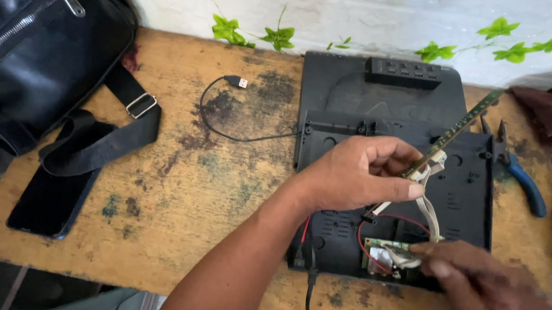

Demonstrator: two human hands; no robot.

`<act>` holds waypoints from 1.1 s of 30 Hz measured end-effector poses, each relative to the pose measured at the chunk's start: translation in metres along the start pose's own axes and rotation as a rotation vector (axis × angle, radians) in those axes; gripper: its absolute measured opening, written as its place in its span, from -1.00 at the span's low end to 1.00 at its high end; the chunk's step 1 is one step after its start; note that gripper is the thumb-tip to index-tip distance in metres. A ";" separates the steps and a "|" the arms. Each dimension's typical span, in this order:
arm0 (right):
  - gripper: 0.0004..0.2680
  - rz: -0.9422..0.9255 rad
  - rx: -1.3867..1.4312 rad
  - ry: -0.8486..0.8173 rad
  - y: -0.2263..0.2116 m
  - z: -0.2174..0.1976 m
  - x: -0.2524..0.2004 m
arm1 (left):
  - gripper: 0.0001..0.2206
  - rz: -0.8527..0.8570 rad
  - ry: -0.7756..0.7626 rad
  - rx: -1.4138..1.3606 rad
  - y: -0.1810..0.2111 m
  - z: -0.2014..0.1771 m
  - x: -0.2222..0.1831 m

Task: Securing and connecting internal circuit boards and wiring inside an electronic device housing.

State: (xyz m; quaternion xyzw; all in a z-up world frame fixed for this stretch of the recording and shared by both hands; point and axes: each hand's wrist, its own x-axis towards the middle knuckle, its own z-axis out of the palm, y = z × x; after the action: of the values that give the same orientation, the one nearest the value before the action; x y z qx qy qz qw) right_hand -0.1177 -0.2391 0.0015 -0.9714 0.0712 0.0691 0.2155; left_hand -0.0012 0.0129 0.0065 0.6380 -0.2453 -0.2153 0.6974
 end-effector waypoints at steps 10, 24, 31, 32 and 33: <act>-0.60 -0.345 0.341 -0.353 0.068 0.018 0.002 | -0.42 -0.039 0.005 0.027 0.005 0.000 0.003; -0.54 -0.261 0.010 -0.738 0.169 0.070 0.067 | -0.44 -0.052 0.005 -0.022 0.000 -0.001 0.006; -0.60 -0.291 -0.134 -0.542 0.148 0.066 0.053 | -0.39 -0.071 -0.025 -0.080 0.004 -0.001 0.003; -0.62 -0.273 -0.130 -0.576 0.150 0.067 0.055 | -0.36 -0.084 -0.025 -0.072 0.006 -0.002 0.003; -0.64 -0.255 -0.125 -0.611 0.152 0.069 0.057 | -0.34 -0.097 -0.025 -0.063 0.007 -0.002 0.004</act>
State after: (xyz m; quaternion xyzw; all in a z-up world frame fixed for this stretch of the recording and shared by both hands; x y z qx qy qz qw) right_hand -0.0943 -0.3526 -0.1319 -0.9183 -0.1232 0.3337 0.1737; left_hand 0.0029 0.0130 0.0135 0.6241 -0.2157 -0.2643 0.7030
